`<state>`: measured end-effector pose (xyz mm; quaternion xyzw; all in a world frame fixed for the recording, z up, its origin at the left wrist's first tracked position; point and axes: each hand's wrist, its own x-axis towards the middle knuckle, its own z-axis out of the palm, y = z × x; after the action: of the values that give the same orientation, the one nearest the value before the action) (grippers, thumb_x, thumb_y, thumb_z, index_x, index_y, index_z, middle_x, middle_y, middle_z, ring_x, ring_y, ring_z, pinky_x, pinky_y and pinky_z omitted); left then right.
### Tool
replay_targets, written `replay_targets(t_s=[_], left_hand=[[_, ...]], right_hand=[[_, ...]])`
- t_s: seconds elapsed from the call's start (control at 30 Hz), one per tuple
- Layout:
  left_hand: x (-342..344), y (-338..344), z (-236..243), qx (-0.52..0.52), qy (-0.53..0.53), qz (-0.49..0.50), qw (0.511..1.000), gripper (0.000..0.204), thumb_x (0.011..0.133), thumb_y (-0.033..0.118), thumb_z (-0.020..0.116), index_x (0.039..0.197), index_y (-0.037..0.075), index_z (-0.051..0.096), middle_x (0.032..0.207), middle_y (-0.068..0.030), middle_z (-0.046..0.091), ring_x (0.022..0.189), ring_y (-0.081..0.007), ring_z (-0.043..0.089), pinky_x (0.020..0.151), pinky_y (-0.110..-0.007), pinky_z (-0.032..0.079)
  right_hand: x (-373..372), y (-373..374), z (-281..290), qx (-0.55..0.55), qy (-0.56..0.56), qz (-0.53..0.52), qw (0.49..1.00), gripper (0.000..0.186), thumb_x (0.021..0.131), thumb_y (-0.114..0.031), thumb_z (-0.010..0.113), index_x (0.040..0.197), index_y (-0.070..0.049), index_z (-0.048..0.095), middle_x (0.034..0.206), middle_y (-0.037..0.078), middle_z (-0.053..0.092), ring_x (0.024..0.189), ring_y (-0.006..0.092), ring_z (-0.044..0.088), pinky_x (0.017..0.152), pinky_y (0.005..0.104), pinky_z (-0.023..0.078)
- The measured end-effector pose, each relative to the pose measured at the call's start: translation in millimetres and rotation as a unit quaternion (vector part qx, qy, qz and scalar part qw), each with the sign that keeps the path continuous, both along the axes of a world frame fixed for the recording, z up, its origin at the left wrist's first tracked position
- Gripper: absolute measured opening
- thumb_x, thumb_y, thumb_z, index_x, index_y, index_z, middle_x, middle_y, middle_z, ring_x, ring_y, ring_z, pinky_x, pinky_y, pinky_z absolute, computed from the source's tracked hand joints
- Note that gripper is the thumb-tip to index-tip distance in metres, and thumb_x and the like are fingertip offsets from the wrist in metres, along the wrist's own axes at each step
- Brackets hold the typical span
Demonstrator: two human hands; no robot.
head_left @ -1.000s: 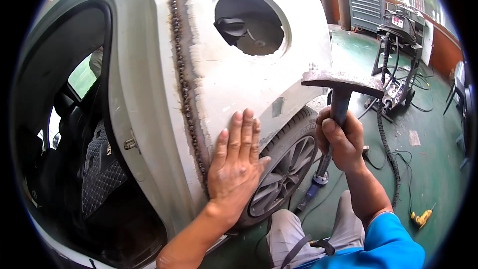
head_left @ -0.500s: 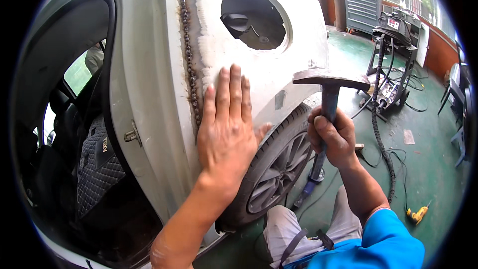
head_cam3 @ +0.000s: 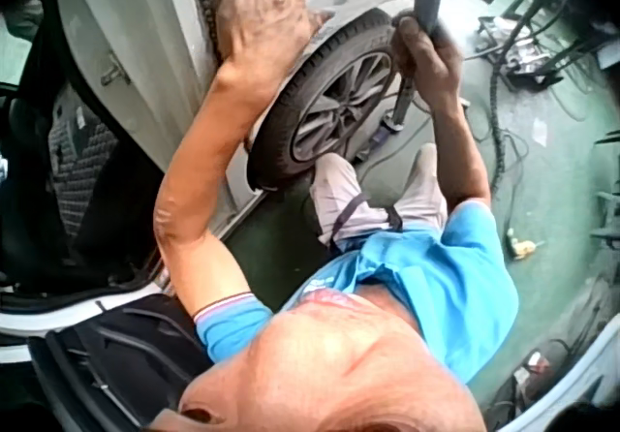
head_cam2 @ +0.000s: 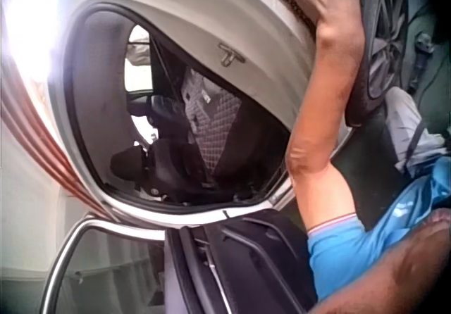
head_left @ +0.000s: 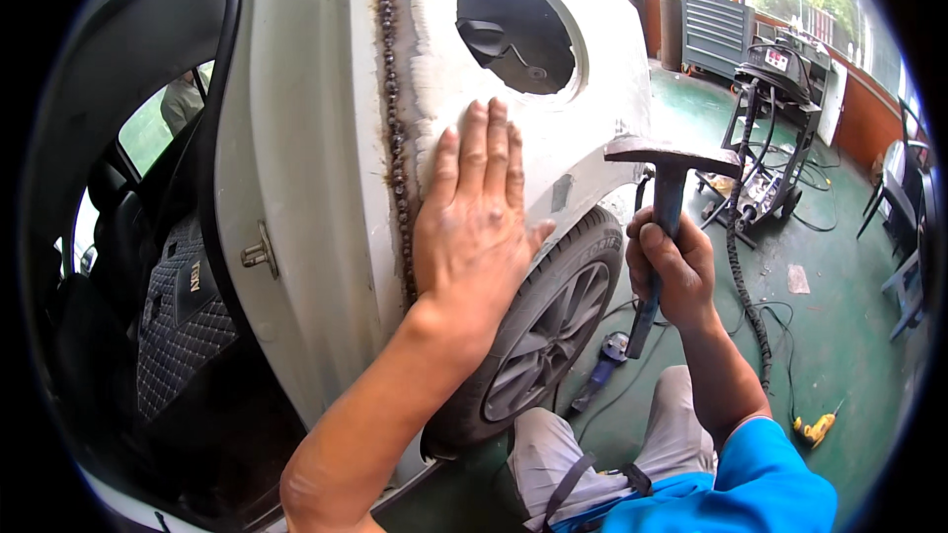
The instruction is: The person uses a hammer to tap and shape the front fender of a white car, then switches to an angle grinder to smooth the surface, and finally uses a pneumatic die grinder to further refine the area. The work is performed in a workshop setting with tools visible on the floor.
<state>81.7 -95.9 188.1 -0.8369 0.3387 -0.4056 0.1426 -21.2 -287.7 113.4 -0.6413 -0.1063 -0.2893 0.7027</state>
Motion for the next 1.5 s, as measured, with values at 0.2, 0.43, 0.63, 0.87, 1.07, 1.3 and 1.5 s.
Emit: replay_targets(t_s=[0.2, 0.43, 0.63, 0.87, 1.07, 1.3, 1.5], left_hand=[[-13, 18, -15, 0.001, 0.020, -0.010, 1.000, 0.088, 0.092, 0.060, 0.054, 0.156, 0.003, 0.034, 0.167, -0.0118, 0.021, 0.155, -0.0260, 0.016, 0.127, -0.043, 0.009], [-51, 63, -38, 0.009, 0.070, 0.007, 0.997, 0.092, 0.087, 0.059, 0.060, 0.155, 0.003, 0.034, 0.167, -0.0123, 0.021, 0.155, -0.0261, 0.016, 0.127, -0.045, 0.011], [-51, 63, -40, 0.009, 0.069, 0.000, 0.998, 0.093, 0.087, 0.060, 0.059, 0.155, 0.002, 0.032, 0.166, -0.0136, 0.023, 0.155, -0.0275, 0.019, 0.126, -0.046, 0.013], [-51, 62, -40, 0.009, 0.059, -0.001, 0.998, 0.091, 0.090, 0.060, 0.056, 0.155, 0.001, 0.032, 0.165, -0.0143, 0.024, 0.154, -0.0291, 0.021, 0.126, -0.048, 0.014], [-51, 61, -41, 0.005, 0.057, -0.002, 0.998, 0.089, 0.092, 0.059, 0.052, 0.154, -0.001, 0.031, 0.165, -0.0145, 0.024, 0.154, -0.0299, 0.021, 0.125, -0.049, 0.014], [-53, 61, -38, 0.030, 0.048, 0.016, 0.998, 0.087, 0.095, 0.061, 0.045, 0.155, -0.001, 0.031, 0.165, -0.0148, 0.024, 0.154, -0.0302, 0.021, 0.125, -0.049, 0.015], [-52, 64, -39, 0.036, 0.048, 0.015, 0.998, 0.087, 0.095, 0.061, 0.045, 0.155, -0.001, 0.031, 0.165, -0.0148, 0.024, 0.154, -0.0301, 0.020, 0.125, -0.049, 0.015]], right_hand=[[7, 26, 25, -0.043, 0.043, -0.024, 0.998, 0.022, 0.105, -0.023, 0.052, 0.107, -0.002, 0.056, 0.068, -0.002, 0.051, 0.051, 0.0041, 0.041, 0.046, 0.0217, 0.033], [21, 36, 45, -0.304, -0.021, -0.138, 0.942, 0.022, 0.101, -0.024, 0.061, 0.105, -0.002, 0.057, 0.070, 0.008, 0.055, 0.060, 0.0167, 0.055, 0.058, 0.0337, 0.046], [35, 36, 47, -0.399, -0.036, -0.176, 0.899, 0.023, 0.098, -0.020, 0.066, 0.095, -0.002, 0.051, 0.065, 0.017, 0.060, 0.056, 0.0373, 0.062, 0.052, 0.0432, 0.046], [34, 41, 51, -0.339, -0.098, -0.167, 0.921, 0.027, 0.097, -0.024, 0.067, 0.097, -0.002, 0.051, 0.064, 0.019, 0.060, 0.058, 0.0420, 0.062, 0.052, 0.0474, 0.046], [32, 40, 51, -0.361, -0.103, -0.169, 0.911, 0.029, 0.096, -0.026, 0.066, 0.098, -0.002, 0.050, 0.064, 0.020, 0.060, 0.057, 0.0435, 0.062, 0.052, 0.0496, 0.046], [26, 33, 50, -0.355, -0.100, -0.207, 0.906, 0.028, 0.096, -0.025, 0.066, 0.097, -0.002, 0.051, 0.063, 0.021, 0.060, 0.056, 0.0426, 0.062, 0.051, 0.0498, 0.046], [23, 25, 43, -0.380, -0.059, -0.229, 0.894, 0.027, 0.097, -0.025, 0.066, 0.096, -0.002, 0.052, 0.061, 0.020, 0.059, 0.055, 0.0423, 0.061, 0.052, 0.0492, 0.046]])
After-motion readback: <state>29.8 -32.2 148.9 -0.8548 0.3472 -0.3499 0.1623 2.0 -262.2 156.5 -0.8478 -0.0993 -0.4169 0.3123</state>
